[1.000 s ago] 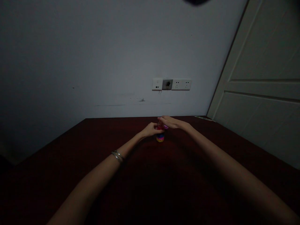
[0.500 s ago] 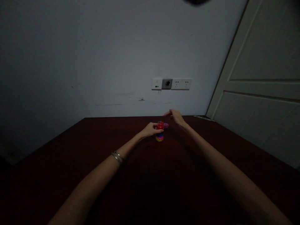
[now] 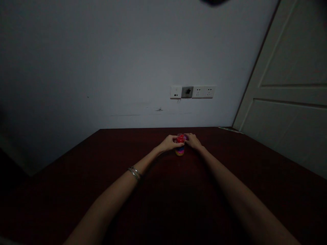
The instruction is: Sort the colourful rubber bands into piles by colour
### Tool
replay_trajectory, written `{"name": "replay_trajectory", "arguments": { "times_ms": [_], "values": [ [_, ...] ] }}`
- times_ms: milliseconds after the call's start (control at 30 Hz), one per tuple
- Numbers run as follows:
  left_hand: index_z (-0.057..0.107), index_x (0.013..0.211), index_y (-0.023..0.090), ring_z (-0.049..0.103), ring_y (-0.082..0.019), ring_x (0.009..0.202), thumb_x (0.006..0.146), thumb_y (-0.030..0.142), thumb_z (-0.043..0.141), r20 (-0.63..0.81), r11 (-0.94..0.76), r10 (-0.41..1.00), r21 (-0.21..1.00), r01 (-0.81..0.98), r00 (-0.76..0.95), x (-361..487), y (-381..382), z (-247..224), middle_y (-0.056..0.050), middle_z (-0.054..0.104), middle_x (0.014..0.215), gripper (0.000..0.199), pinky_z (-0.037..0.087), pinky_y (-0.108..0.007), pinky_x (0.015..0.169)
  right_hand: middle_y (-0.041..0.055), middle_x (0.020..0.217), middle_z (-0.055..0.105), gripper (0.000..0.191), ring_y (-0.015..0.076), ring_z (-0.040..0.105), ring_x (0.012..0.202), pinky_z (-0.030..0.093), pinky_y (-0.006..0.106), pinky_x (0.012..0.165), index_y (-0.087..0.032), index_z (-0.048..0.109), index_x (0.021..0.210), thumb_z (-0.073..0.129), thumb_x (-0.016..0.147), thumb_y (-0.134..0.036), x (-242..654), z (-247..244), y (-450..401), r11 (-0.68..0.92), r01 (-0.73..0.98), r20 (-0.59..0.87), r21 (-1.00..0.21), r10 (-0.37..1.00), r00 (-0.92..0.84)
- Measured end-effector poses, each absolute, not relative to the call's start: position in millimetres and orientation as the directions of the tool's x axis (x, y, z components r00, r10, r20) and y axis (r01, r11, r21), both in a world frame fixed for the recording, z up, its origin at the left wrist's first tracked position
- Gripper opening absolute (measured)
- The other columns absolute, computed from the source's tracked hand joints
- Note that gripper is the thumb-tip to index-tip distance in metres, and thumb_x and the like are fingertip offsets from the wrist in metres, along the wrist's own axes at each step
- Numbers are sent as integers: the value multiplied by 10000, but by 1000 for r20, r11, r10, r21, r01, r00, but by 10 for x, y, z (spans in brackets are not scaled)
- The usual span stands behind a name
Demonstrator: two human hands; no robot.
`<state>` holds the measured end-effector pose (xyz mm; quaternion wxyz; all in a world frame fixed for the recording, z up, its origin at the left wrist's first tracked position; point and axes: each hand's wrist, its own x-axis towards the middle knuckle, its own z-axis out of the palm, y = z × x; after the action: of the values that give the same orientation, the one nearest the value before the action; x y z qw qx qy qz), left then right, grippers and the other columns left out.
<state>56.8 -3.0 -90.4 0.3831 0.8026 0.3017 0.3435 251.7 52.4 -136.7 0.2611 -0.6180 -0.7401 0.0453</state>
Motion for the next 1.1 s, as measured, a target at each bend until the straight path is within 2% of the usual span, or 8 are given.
{"name": "replay_trajectory", "arguments": {
  "times_ms": [133,233,300,367,467,600,733,1100],
  "values": [
    [626,830,87,390,-65,524,653,370,630,328,-512,739,841,175,588,579,-7,-939,31,477,600,334,319,-205,527,147,1116,573,411,236,520,1015,380,318,872,-141,554,1146,553,740,-199,2538,-1383,536,259,861,358,-438,929,-97],
    [625,831,80,395,-69,534,654,373,627,335,-516,749,836,186,572,577,-1,-957,27,478,606,342,322,-207,532,119,1097,596,395,204,553,968,411,309,845,-139,557,1133,537,752,-242,2573,-1311,496,272,818,386,-507,920,-67],
    [624,826,76,403,-73,546,657,368,626,334,-519,755,830,204,564,575,-7,-960,21,486,613,338,330,-210,540,120,1074,610,435,201,573,930,440,316,805,-117,543,1146,540,748,-292,2599,-1203,431,284,706,392,-649,920,-10],
    [624,825,72,417,-76,558,662,355,624,334,-516,757,832,201,561,577,-17,-957,14,501,625,326,346,-215,557,121,1048,623,489,206,589,901,463,319,758,-110,533,1161,565,725,-331,2623,-1051,327,305,508,368,-806,930,25],
    [627,837,74,455,-88,594,667,319,619,326,-506,754,842,188,570,582,-34,-942,-4,539,664,298,373,-229,595,93,1084,616,501,198,591,914,469,311,741,-177,527,1182,580,717,-355,2639,-785,111,351,293,352,-889,935,-51],
    [633,855,77,505,-120,651,662,263,626,287,-485,781,839,248,555,582,-58,-910,-40,584,715,267,395,-251,612,80,1076,624,486,201,580,939,458,325,782,-200,562,1146,632,676,-297,2569,-483,-168,401,265,347,-877,909,-229],
    [633,869,78,520,-123,649,664,246,627,278,-479,788,838,262,549,579,-69,-901,-45,596,715,265,402,-252,605,73,1035,636,440,198,571,937,427,347,850,-180,610,1076,660,646,-259,2442,-326,-305,519,336,406,-786,843,-353],
    [617,829,78,459,-80,578,673,269,605,316,-520,757,822,234,571,594,-24,-943,-7,548,672,247,383,-236,582,74,1040,616,404,177,572,911,433,340,838,-172,559,1128,580,731,-242,2345,-235,-336,627,415,327,-659,736,-593]
  ]
}}
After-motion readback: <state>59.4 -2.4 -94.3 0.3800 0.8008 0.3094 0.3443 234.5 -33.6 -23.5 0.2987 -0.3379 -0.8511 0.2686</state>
